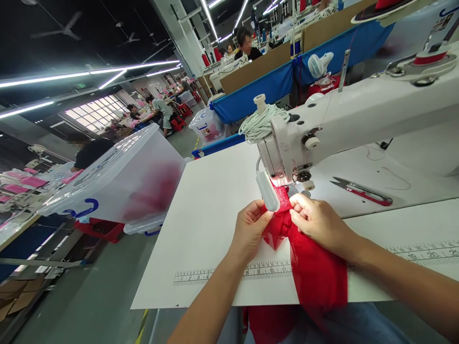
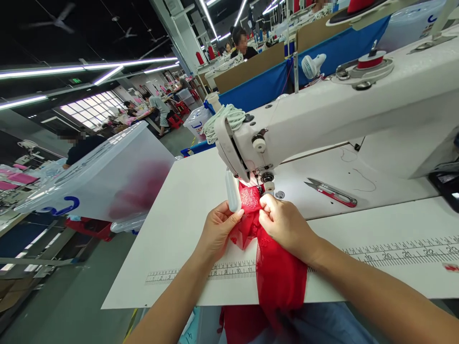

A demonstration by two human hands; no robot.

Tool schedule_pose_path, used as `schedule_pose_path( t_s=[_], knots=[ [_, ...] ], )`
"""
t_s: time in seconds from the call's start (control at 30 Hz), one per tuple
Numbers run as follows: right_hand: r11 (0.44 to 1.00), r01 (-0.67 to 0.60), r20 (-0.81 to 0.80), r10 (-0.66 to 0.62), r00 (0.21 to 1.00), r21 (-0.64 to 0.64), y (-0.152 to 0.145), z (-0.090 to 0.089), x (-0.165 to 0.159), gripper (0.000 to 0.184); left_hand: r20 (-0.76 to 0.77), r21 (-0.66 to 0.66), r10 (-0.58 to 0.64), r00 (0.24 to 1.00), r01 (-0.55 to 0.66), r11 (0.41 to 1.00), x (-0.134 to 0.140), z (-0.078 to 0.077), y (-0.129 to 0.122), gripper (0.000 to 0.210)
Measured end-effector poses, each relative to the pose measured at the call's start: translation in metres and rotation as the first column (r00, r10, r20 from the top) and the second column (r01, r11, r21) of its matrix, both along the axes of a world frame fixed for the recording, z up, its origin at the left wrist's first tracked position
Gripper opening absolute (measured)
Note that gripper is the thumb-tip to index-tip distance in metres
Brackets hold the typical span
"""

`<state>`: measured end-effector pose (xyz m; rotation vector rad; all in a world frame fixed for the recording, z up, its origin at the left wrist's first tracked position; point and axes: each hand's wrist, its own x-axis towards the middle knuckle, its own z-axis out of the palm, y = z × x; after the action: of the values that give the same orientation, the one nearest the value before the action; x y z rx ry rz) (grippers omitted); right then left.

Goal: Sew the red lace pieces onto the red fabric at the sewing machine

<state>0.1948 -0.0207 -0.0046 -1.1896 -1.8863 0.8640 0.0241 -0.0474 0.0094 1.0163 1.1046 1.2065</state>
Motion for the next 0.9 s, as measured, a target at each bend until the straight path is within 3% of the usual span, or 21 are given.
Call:
schedule_pose_path(
  t_s=[0.47,0.6,0.67,0.77,0.9],
  knots=[
    [1.0,-0.001,0.011,0.0,1.0,0.028,0.0,-0.002,0.001,0.009,0.028,-0.072,0.016,0.999,-0.014,0.997,0.002,0.001,0.002,0.027],
    [0.992,-0.09,0.03,0.088,0.996,0.09,-0.004,-0.002,0.001,0.009,0.076,-0.084,0.054,0.996,-0.048,0.995,-0.003,0.004,0.004,0.019],
    [0.95,-0.175,0.095,0.155,0.983,0.259,-0.006,-0.003,0.0,0.018,0.122,-0.081,0.111,0.986,-0.102,0.992,-0.009,0.007,0.007,0.017],
    [0.817,-0.302,0.246,0.203,0.948,0.491,-0.01,-0.005,-0.003,0.026,0.189,-0.084,0.19,0.963,-0.177,0.981,-0.019,0.012,0.011,0.017],
    [0.772,-0.386,0.385,0.199,0.901,0.506,-0.013,-0.008,-0.005,0.023,0.233,-0.129,0.27,0.934,-0.245,0.961,-0.025,0.015,0.014,0.014]
  ],
)
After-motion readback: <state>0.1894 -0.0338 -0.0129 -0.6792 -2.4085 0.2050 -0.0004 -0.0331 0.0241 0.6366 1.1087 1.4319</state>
